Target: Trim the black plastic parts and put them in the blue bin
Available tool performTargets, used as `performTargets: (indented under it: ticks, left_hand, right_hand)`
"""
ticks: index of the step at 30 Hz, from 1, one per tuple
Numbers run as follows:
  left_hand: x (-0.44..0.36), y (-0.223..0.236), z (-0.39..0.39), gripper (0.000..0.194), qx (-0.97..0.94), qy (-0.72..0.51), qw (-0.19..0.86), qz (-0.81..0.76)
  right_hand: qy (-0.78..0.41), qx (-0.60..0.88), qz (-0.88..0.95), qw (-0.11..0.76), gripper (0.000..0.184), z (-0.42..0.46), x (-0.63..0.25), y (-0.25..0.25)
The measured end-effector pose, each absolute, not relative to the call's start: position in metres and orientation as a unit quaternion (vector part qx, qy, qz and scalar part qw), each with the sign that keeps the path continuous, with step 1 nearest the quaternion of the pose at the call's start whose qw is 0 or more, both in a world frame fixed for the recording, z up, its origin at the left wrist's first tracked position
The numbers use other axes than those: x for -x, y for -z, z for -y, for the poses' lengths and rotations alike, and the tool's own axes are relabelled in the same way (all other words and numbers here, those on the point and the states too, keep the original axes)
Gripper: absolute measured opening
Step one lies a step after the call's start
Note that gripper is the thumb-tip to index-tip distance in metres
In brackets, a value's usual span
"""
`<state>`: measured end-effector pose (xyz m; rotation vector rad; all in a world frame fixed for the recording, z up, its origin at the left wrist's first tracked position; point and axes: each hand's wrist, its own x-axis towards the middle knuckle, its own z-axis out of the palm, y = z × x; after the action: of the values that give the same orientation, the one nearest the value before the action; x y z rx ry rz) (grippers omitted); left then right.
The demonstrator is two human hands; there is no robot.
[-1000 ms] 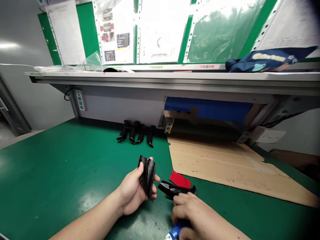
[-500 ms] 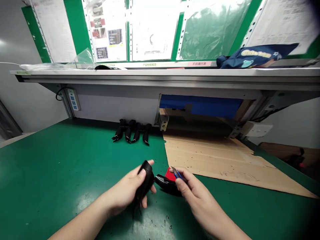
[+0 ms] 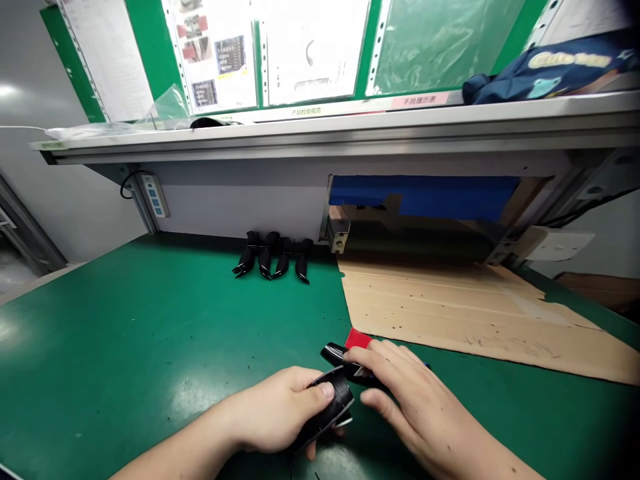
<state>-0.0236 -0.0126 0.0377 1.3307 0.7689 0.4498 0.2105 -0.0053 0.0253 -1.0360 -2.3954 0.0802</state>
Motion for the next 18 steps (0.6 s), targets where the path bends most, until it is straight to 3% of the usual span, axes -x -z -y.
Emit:
performTargets:
  ticks: [5,13,18]
  left_hand:
    - [0.028,-0.043,0.016,0.042,-0.613,-0.171,0.690,-0.344]
    - [0.028,-0.050,0.022,0.044,-0.621,-0.149,0.678,-0.364]
    - [0.028,-0.058,0.027,0.044,-0.642,-0.129,0.627,-0.422]
  right_hand:
    - [0.036,0.374,0.896,0.237,0.055,0.009,-0.204,-0.030]
    - [0.074,0.392,0.896,0.196,0.061,0.013,-0.192,-0.034]
    - [0.077,0.376,0.903,0.192,0.050,0.012,-0.190,-0.033]
